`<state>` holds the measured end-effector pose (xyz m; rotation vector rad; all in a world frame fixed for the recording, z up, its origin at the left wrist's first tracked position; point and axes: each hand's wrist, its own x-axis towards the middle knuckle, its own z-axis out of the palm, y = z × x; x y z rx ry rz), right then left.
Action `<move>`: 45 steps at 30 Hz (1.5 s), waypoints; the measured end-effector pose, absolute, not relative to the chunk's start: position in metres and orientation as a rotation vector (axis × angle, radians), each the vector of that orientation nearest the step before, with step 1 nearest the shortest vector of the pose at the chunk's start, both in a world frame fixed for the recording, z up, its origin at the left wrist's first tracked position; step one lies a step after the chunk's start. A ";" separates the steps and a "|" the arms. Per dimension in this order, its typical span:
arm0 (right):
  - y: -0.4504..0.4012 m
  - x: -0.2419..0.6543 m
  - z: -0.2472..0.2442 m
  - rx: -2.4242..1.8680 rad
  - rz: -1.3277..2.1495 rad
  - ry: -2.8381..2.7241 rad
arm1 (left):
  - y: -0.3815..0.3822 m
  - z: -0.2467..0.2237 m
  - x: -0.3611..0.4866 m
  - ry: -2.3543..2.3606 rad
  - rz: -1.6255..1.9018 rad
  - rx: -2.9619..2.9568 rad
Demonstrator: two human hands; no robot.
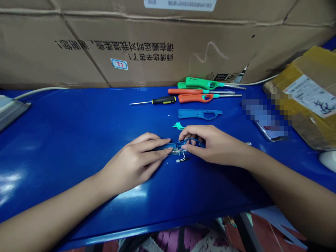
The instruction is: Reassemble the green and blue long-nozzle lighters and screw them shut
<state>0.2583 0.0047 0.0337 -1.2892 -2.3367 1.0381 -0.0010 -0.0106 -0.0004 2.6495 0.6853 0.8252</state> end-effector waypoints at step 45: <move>0.000 0.245 0.020 -1.177 0.892 -2.346 | -0.001 0.004 0.002 0.909 0.783 2.308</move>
